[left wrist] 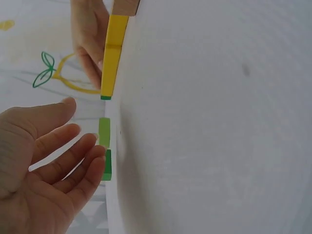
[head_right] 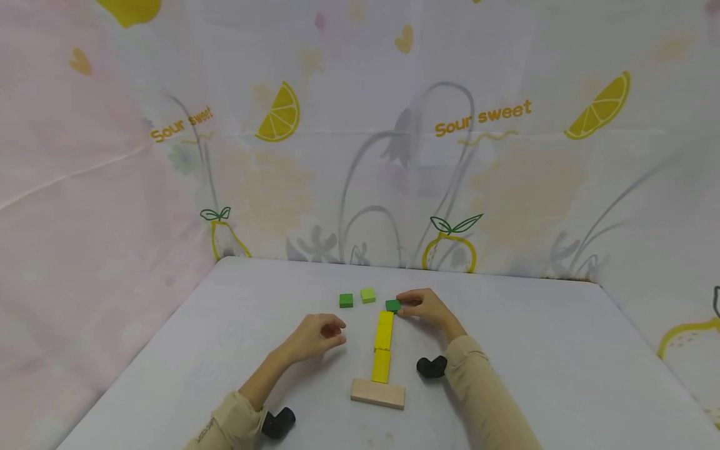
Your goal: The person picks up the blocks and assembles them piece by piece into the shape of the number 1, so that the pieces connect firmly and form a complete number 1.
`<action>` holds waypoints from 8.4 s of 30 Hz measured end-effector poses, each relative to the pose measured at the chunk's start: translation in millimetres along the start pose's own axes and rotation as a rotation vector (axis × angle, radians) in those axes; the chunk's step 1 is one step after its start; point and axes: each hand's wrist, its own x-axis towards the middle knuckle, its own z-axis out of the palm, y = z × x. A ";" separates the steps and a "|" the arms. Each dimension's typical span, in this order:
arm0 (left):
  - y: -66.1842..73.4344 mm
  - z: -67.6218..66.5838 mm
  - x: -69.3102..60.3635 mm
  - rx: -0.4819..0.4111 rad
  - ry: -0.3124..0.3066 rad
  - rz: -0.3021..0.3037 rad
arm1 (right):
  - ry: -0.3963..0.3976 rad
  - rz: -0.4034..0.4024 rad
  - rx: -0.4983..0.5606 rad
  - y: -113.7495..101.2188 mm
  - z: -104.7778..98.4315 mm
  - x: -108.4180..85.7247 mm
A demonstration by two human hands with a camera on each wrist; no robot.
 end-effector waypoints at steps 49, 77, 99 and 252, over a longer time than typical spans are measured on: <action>-22.1 2.3 46.2 -0.044 0.241 -0.070 | 0.005 -0.002 -0.007 0.0 1.3 -0.4; -31.3 11.8 66.5 -0.020 0.237 -0.198 | 0.010 0.010 0.011 -0.3 1.9 -0.6; -33.8 25.3 83.7 0.099 0.205 -0.281 | 0.010 0.000 0.020 2.4 3.7 0.3; -14.4 39.4 94.8 0.158 0.039 -0.151 | 0.017 -0.023 -0.010 0.4 3.7 -2.1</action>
